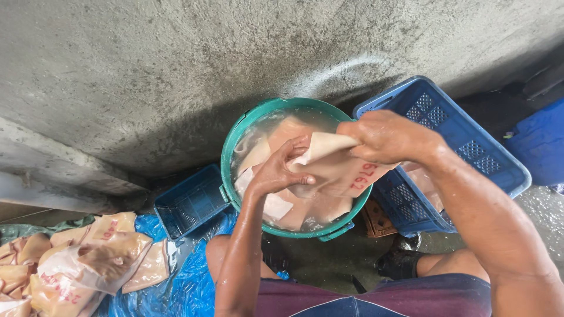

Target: The person washes large pieces of pork skin by hand in a green bucket of water, scrubbing and rinsing each piece before placing it into a blue basket. The person repeats this process for multiple pieces, handling them one at a time.

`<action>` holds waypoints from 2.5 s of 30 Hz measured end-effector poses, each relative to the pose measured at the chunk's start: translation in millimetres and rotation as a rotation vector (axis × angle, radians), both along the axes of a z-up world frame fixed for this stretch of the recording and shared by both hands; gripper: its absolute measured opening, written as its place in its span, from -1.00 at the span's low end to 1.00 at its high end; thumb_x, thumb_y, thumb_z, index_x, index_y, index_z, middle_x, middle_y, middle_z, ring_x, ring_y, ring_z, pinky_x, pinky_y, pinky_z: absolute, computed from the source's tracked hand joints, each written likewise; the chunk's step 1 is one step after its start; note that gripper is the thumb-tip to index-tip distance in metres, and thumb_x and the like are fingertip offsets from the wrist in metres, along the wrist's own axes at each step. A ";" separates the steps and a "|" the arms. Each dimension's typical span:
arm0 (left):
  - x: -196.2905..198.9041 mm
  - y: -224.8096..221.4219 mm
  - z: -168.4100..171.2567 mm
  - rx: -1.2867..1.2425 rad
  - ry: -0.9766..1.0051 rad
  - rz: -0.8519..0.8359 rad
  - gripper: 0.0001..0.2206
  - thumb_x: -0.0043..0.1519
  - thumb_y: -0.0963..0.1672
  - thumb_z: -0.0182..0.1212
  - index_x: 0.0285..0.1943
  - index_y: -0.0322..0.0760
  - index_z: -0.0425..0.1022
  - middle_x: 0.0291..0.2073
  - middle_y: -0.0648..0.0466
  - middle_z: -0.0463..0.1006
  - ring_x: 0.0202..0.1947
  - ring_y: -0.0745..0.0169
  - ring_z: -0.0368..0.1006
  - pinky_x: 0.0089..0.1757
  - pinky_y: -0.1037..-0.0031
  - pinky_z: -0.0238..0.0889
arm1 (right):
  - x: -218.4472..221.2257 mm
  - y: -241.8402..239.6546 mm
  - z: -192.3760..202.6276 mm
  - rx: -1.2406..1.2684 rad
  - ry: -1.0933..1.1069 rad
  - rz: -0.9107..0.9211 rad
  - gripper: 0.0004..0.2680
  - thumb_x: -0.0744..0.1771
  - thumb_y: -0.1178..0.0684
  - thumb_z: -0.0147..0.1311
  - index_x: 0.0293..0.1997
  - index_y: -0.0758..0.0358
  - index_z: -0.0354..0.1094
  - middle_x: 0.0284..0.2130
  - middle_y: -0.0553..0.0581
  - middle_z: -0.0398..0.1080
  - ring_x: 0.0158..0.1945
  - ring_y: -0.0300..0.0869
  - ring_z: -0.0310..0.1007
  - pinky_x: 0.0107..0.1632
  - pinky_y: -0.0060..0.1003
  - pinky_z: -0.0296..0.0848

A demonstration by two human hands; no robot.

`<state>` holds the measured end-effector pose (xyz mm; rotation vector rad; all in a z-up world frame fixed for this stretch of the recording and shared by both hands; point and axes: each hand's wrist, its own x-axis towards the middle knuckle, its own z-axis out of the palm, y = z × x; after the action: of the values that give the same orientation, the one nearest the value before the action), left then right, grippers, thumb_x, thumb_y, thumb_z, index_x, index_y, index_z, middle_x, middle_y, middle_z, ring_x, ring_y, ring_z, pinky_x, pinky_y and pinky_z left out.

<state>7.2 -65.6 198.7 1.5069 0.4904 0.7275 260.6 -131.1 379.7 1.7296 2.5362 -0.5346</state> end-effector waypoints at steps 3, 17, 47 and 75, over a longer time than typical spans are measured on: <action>-1.6 2.5 17.3 0.145 0.072 -0.041 -0.12 -0.09 -0.09 0.66 0.46 -0.38 0.30 0.36 -0.09 0.40 0.41 0.08 0.25 0.34 0.25 0.08 | 3.8 -8.8 33.9 0.091 0.085 0.033 -0.74 0.21 0.02 0.17 -0.04 0.12 0.38 -0.31 0.25 0.51 -0.08 0.18 0.45 -0.02 0.07 0.38; 6.3 -13.4 70.6 0.501 0.686 0.106 -0.65 0.11 -0.07 0.36 0.04 -0.31 0.57 -0.27 -0.28 0.63 -0.20 -0.20 0.59 -0.17 0.16 0.41 | 33.4 -33.6 -47.1 0.227 0.354 -0.243 -0.68 0.22 0.14 0.15 0.08 0.30 0.36 -0.19 0.31 0.49 -0.06 0.18 0.52 0.02 0.02 0.45; 35.3 -8.1 105.3 0.764 1.006 -0.186 -0.75 0.17 -0.08 0.22 -0.05 -0.29 0.52 -0.23 -0.18 0.62 -0.11 -0.19 0.54 -0.06 0.07 0.33 | 37.7 -73.4 -210.0 0.206 1.043 -0.727 -0.71 0.32 0.06 0.27 0.09 0.37 0.35 -0.20 0.04 0.48 -0.15 -0.34 0.41 -0.10 -0.37 0.46; 269.0 20.0 143.6 0.692 0.567 -0.192 -0.72 0.13 -0.06 0.31 -0.03 -0.23 0.57 -0.29 -0.18 0.63 -0.18 -0.29 0.52 -0.19 0.06 0.33 | 228.9 -117.9 -93.4 0.756 0.697 -0.974 -0.73 0.38 0.03 0.33 0.09 0.37 0.38 -0.27 0.12 0.53 -0.26 -0.27 0.55 -0.21 -0.35 0.49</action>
<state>276.1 -45.6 342.2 2.3991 0.5274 0.3084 489.4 -249.0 286.2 3.6463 2.1499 -0.1532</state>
